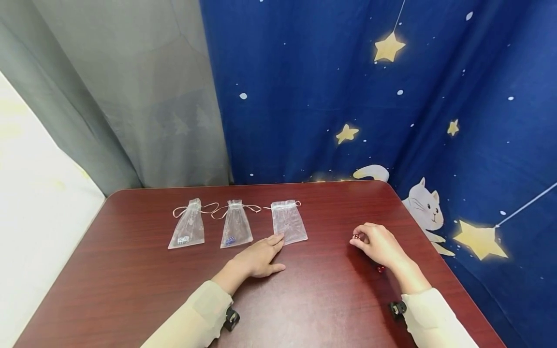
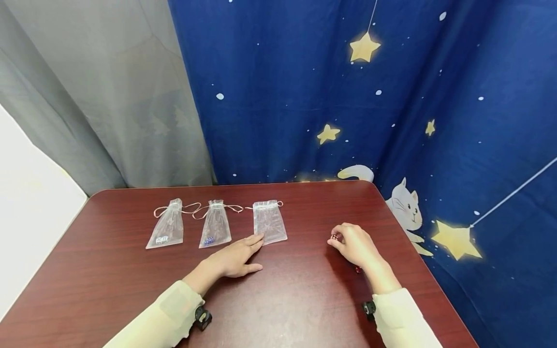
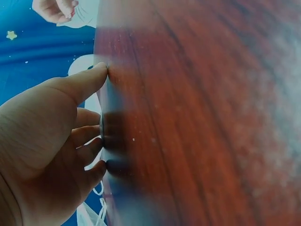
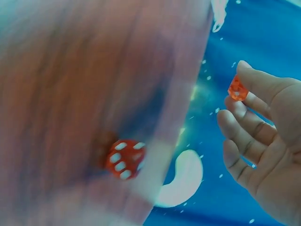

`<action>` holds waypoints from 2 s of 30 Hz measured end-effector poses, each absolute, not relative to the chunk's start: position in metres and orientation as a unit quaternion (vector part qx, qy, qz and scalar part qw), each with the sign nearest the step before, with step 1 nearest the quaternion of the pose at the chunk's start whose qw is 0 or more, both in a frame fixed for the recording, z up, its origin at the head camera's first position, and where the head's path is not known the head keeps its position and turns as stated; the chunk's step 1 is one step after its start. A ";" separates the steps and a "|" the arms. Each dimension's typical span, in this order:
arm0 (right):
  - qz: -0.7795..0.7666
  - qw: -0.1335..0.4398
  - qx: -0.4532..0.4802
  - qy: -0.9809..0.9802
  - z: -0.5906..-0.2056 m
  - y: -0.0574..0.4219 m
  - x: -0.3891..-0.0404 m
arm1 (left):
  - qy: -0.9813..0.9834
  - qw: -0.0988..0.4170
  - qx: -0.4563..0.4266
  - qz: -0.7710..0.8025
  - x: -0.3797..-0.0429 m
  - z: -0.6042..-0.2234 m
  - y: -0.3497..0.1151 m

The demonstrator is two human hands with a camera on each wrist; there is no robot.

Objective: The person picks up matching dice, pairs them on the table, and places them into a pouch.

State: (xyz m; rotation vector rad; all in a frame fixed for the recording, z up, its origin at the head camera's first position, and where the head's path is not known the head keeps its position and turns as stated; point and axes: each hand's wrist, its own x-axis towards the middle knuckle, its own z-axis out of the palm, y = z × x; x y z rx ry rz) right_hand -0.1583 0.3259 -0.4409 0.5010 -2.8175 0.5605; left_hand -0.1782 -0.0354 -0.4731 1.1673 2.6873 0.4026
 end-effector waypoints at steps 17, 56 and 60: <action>0.200 0.095 0.253 -0.942 -0.426 0.256 -0.166 | 0.905 0.088 0.387 0.155 -0.179 -0.477 -0.038; 0.097 0.007 0.351 -0.931 -0.465 0.175 -0.170 | 0.904 0.094 0.384 0.161 -0.181 -0.482 -0.042; 0.100 0.010 0.350 -0.931 -0.465 0.176 -0.170 | 0.905 0.095 0.383 0.161 -0.181 -0.482 -0.042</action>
